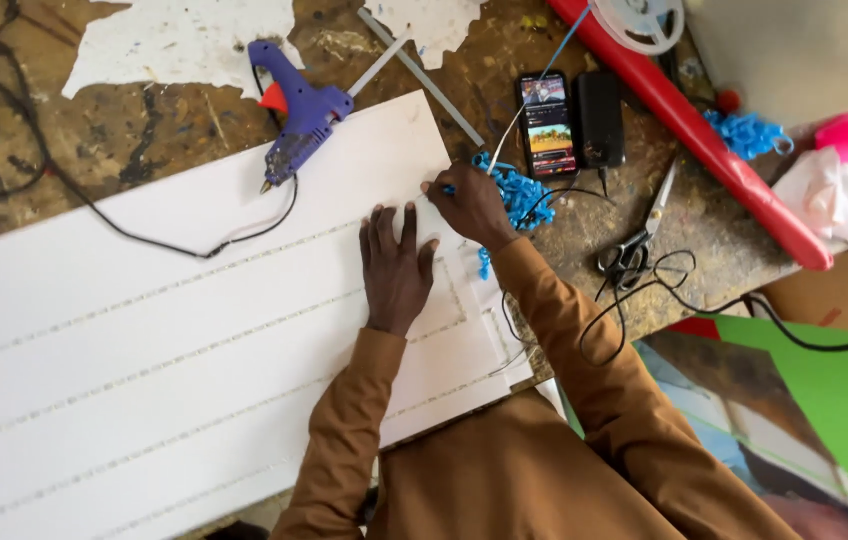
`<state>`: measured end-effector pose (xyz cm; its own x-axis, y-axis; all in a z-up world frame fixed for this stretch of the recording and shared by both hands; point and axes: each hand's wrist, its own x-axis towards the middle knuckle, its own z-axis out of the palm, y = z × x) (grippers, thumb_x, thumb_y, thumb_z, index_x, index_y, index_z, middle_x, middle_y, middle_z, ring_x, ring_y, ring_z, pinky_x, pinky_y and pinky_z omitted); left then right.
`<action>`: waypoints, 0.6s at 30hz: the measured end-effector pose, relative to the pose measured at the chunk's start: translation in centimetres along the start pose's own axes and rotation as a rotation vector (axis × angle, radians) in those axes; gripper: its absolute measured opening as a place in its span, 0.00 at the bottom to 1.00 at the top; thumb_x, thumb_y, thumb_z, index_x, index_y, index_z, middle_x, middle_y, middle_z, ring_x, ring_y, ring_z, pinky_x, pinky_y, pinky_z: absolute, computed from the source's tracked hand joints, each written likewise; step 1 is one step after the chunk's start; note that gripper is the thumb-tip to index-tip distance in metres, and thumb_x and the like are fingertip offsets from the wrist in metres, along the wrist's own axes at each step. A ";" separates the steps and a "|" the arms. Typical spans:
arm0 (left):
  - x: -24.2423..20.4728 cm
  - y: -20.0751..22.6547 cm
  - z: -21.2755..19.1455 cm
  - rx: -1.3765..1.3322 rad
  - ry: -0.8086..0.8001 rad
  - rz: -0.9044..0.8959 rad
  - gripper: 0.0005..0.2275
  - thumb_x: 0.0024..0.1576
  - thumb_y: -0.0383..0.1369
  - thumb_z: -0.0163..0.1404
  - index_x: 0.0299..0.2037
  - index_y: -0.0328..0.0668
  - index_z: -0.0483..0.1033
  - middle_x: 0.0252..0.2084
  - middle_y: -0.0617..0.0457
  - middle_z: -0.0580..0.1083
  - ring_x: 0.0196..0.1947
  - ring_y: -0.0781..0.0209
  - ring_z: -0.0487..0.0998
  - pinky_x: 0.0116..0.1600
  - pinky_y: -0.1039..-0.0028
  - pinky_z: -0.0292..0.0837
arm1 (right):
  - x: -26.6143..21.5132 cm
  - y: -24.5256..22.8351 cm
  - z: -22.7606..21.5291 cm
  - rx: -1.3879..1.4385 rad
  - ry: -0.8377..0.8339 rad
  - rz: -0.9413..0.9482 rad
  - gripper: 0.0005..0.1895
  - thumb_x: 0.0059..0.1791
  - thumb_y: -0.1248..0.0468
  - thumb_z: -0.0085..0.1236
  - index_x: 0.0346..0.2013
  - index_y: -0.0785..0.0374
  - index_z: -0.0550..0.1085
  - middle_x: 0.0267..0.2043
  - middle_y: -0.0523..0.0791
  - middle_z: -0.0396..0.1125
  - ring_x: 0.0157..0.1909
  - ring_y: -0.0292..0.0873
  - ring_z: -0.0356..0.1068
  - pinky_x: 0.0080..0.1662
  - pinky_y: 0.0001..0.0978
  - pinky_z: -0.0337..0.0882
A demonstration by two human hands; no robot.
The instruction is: The person aligns and presses an LED strip onto a white board, then handles a blue plastic filament, and finally uses a hot glue gun to apply adhesive to the board's surface.
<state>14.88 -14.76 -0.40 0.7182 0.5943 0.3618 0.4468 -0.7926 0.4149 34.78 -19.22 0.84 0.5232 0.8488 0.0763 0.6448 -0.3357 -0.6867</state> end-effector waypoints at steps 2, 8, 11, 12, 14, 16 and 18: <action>0.0 0.5 0.2 -0.004 0.020 -0.023 0.28 0.71 0.47 0.55 0.76 0.35 0.74 0.68 0.37 0.65 0.76 0.30 0.68 0.82 0.36 0.59 | 0.2 1.6 -0.8 -0.015 0.079 -0.050 0.13 0.58 0.60 0.63 0.31 0.60 0.81 0.30 0.50 0.71 0.38 0.60 0.76 0.41 0.54 0.78; -0.1 1.4 0.9 0.005 0.026 -0.093 0.27 0.71 0.46 0.56 0.76 0.39 0.74 0.69 0.40 0.65 0.77 0.31 0.68 0.81 0.35 0.58 | 2.6 8.0 -11.1 0.023 0.504 -0.119 0.11 0.55 0.71 0.64 0.40 0.51 0.88 0.36 0.50 0.77 0.43 0.58 0.79 0.48 0.49 0.78; 0.5 1.9 1.8 0.058 0.055 -0.137 0.26 0.72 0.46 0.55 0.76 0.42 0.74 0.70 0.43 0.65 0.78 0.35 0.67 0.82 0.36 0.58 | 5.0 8.1 -16.1 -0.063 0.759 -0.216 0.15 0.51 0.75 0.64 0.45 0.52 0.86 0.46 0.45 0.75 0.52 0.52 0.76 0.58 0.45 0.74; 0.1 2.3 2.2 0.074 0.054 -0.150 0.25 0.72 0.46 0.54 0.76 0.43 0.74 0.70 0.45 0.64 0.79 0.36 0.67 0.82 0.36 0.58 | 4.5 7.3 -17.3 -0.161 0.826 -0.241 0.21 0.47 0.75 0.64 0.51 0.51 0.83 0.56 0.42 0.72 0.61 0.52 0.71 0.65 0.50 0.71; 0.5 2.9 2.3 0.071 0.079 -0.191 0.27 0.73 0.47 0.53 0.79 0.42 0.70 0.68 0.43 0.66 0.78 0.36 0.68 0.82 0.36 0.57 | 3.0 4.7 -14.3 -0.026 0.570 -0.212 0.21 0.49 0.71 0.65 0.54 0.48 0.82 0.51 0.44 0.73 0.59 0.56 0.74 0.64 0.52 0.72; 1.1 3.3 2.3 0.067 0.104 -0.220 0.29 0.74 0.47 0.52 0.81 0.41 0.66 0.67 0.42 0.67 0.77 0.35 0.69 0.82 0.36 0.56 | 2.0 2.7 -11.2 0.101 0.322 -0.183 0.21 0.50 0.66 0.66 0.57 0.45 0.81 0.46 0.46 0.74 0.57 0.59 0.76 0.63 0.55 0.74; 1.0 3.6 1.8 0.061 0.095 -0.223 0.29 0.75 0.47 0.51 0.82 0.38 0.65 0.66 0.40 0.67 0.76 0.33 0.71 0.82 0.36 0.58 | 0.8 1.0 -7.6 -0.087 0.011 -0.469 0.13 0.59 0.63 0.65 0.58 0.54 0.83 0.54 0.47 0.78 0.62 0.55 0.77 0.60 0.52 0.77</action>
<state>18.19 -17.30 -0.06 0.5463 0.7633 0.3450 0.6221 -0.6455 0.4430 40.05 -21.96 5.70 0.1697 0.9126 0.3719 0.8568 0.0498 -0.5132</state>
